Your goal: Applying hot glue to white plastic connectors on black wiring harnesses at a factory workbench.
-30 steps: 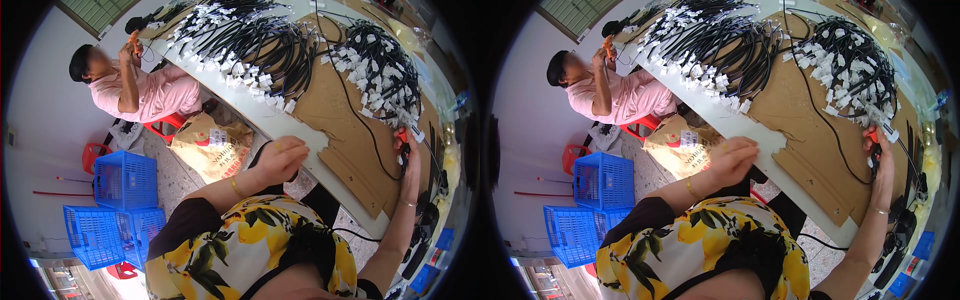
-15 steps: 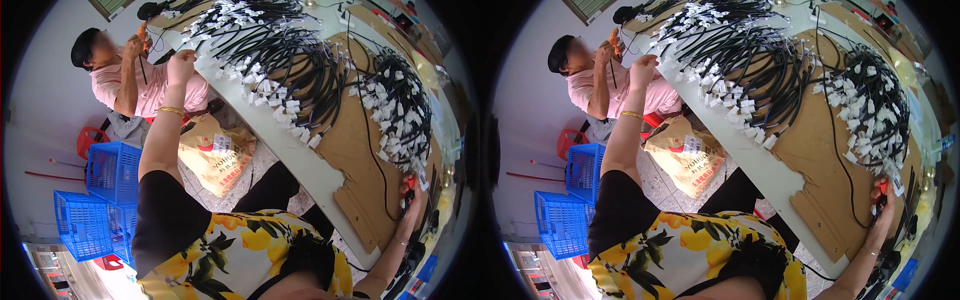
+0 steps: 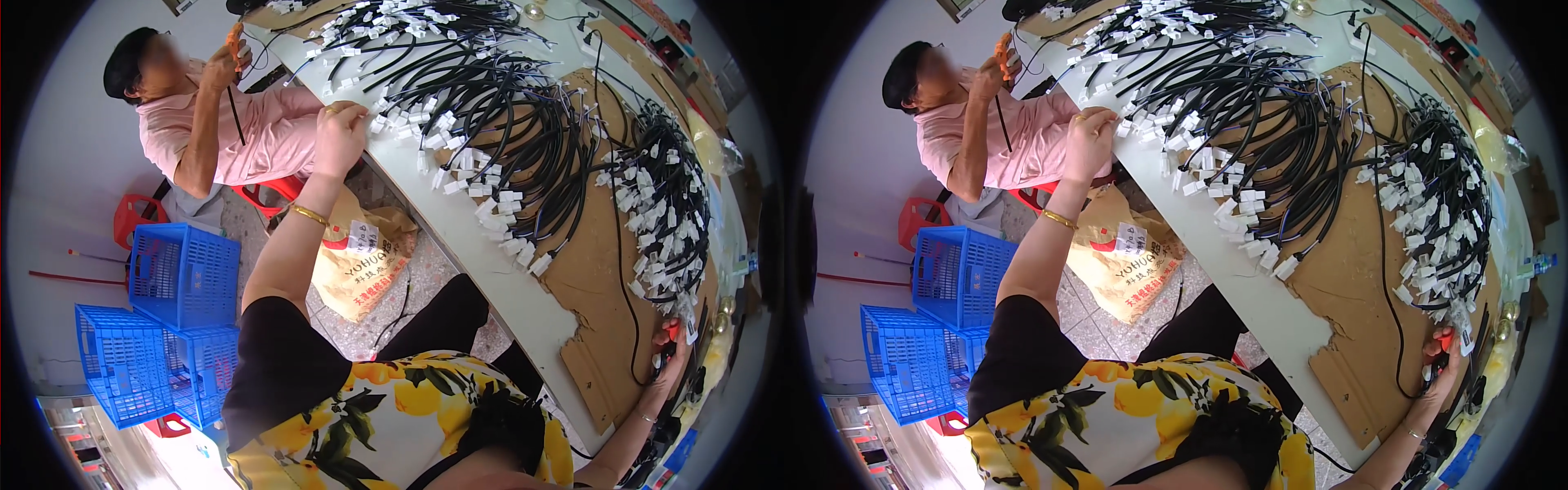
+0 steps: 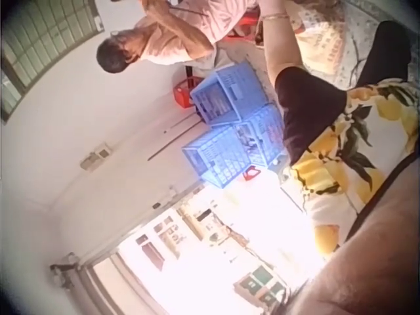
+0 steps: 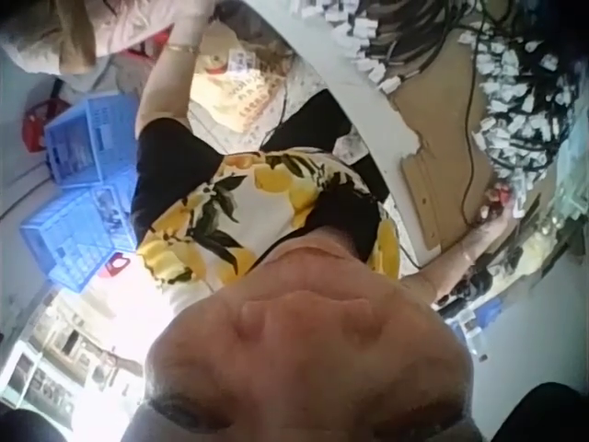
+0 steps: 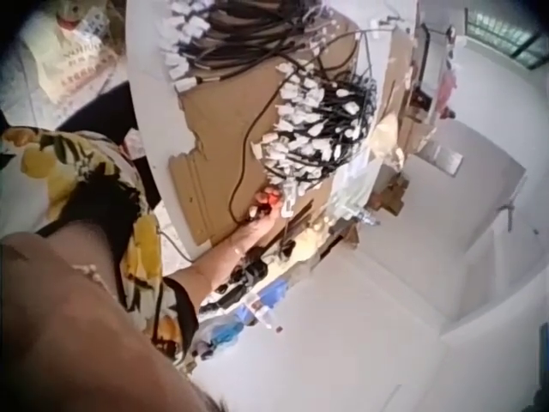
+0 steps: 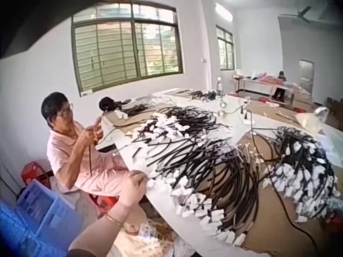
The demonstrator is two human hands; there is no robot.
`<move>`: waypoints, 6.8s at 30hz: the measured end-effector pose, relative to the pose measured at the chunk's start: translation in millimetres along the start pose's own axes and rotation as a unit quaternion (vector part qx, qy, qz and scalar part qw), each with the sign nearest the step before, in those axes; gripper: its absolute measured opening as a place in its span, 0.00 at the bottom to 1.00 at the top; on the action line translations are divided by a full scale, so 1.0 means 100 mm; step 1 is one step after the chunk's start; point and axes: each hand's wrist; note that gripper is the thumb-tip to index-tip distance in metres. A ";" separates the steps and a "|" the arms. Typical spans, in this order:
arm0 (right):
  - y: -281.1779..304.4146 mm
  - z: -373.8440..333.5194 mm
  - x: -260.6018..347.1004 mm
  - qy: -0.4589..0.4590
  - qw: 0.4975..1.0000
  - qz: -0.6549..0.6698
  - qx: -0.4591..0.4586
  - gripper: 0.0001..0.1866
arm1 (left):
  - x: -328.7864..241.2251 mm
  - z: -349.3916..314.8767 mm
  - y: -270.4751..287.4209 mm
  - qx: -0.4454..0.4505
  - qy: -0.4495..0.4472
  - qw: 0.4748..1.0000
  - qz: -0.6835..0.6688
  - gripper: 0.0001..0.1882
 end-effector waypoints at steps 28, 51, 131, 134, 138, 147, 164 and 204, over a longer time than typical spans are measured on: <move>0.00 0.00 0.00 -0.003 1.000 0.005 0.010 0.14 | 0.33 0.84 -0.33 0.304 0.061 0.931 0.191 0.09; 0.11 0.08 0.03 -0.023 0.999 -0.018 0.027 0.14 | -0.90 1.33 -0.37 0.081 -0.104 0.984 0.119 0.15; 0.09 0.04 0.04 0.000 0.996 0.006 0.092 0.14 | -3.85 0.95 -1.24 0.274 -0.228 0.900 -0.249 0.09; 0.06 0.02 0.06 0.002 0.995 0.010 0.094 0.15 | -4.01 0.94 -1.16 0.296 -0.211 0.909 -0.205 0.09; 0.08 0.05 0.06 -0.006 0.995 0.007 0.103 0.16 | -4.06 0.93 -1.26 0.315 -0.224 0.904 -0.180 0.10; 0.07 0.03 0.08 0.000 0.995 0.006 0.096 0.13 | -4.03 1.20 -1.42 0.184 -0.163 0.945 -0.215 0.09; 0.01 -0.03 0.12 -0.005 0.998 -0.019 0.063 0.13 | -4.05 1.77 -1.92 0.201 -0.099 0.968 -0.112 0.16; 0.16 0.08 0.03 0.042 0.992 0.088 0.079 0.11 | -4.49 2.54 -1.13 -0.045 -0.287 0.720 -0.630 0.17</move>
Point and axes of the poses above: each hand's wrist, its own z-axis towards the middle knuckle, its own y-axis out of the back of the hand, x = y × z, and after that the axes turned 11 degrees about -y, right-handed
